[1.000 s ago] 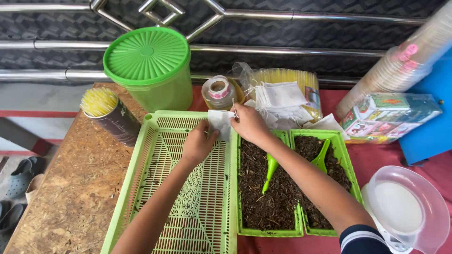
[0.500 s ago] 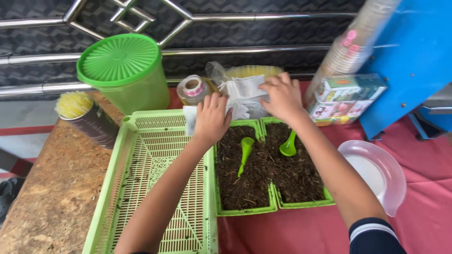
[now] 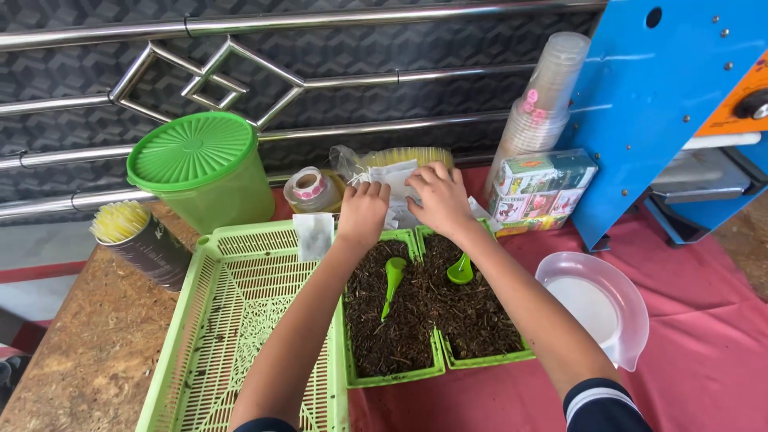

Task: Filling small filter bags with loose tea leaves using a spoon

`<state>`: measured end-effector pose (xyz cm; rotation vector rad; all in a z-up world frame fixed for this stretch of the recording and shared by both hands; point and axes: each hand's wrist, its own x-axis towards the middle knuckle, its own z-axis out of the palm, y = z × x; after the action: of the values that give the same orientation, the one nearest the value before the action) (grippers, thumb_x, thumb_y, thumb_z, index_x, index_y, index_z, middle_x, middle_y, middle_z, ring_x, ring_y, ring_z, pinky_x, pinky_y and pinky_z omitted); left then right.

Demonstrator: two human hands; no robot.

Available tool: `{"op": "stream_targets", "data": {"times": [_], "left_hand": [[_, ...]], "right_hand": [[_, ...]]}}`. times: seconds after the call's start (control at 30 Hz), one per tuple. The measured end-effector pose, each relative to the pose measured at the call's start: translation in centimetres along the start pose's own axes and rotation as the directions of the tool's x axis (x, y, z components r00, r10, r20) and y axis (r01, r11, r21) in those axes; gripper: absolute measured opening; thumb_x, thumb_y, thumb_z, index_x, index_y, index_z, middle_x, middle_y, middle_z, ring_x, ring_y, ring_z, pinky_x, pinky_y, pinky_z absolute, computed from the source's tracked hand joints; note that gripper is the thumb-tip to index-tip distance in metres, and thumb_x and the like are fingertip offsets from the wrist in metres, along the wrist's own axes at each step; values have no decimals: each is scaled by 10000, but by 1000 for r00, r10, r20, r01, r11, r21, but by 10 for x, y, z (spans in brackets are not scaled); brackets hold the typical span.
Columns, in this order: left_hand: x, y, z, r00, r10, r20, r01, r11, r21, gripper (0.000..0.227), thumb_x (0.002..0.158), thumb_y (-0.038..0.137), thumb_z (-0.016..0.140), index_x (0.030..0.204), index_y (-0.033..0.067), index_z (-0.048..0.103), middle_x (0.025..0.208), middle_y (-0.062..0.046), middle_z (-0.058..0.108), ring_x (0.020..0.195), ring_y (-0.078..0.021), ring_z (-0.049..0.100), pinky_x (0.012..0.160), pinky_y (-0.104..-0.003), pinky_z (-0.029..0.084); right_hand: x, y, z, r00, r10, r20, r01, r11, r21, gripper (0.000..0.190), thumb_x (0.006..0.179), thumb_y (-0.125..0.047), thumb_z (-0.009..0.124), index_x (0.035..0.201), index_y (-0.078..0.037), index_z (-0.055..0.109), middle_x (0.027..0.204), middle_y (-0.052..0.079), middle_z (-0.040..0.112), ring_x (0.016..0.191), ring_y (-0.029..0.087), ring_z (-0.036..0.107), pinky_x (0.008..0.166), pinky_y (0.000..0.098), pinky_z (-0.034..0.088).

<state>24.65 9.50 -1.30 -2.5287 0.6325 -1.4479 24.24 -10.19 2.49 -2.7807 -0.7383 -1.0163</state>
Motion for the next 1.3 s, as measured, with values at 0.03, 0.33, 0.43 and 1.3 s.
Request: {"op": "stream_targets", "data": {"times": [0.03,0.33,0.43,1.3], "left_hand": [[0,-1,-4,1000,6,1,-6,1000,-2,124,812,189,633,935,204,626,839,30,633,847,-196,649,712,-365,469],[35,-2,-62,974,-227,4,213,908,-360,163,916,209,618,1035,160,517,809,-2,626,849,-223,677,762,-404,527],[48,6,-89,807,-481,342,494,232,-838,77,979,147,587,1052,127,575,812,-134,673,700,-306,609,673,-405,490],[39,113,-181,759,-516,397,566,222,-794,191,1034,330,667,1035,147,610,467,23,420,435,-132,402,501,-297,366]], "right_hand": [[-2,-4,-4,1000,6,-1,-6,1000,1,232,831,-382,715,1029,-263,697,1124,-53,648,1225,185,485,967,453,401],[4,-17,-52,999,34,4,-34,988,151,150,946,-310,659,1051,-230,729,1121,-34,650,1264,189,432,1035,483,359],[-1,-20,-57,900,430,77,-319,527,788,219,831,-221,829,1023,-149,753,888,71,755,758,184,742,614,303,574],[-135,-51,-120,912,371,176,-201,31,979,245,879,-172,806,1113,-119,759,949,5,764,895,74,661,736,219,526]]}}
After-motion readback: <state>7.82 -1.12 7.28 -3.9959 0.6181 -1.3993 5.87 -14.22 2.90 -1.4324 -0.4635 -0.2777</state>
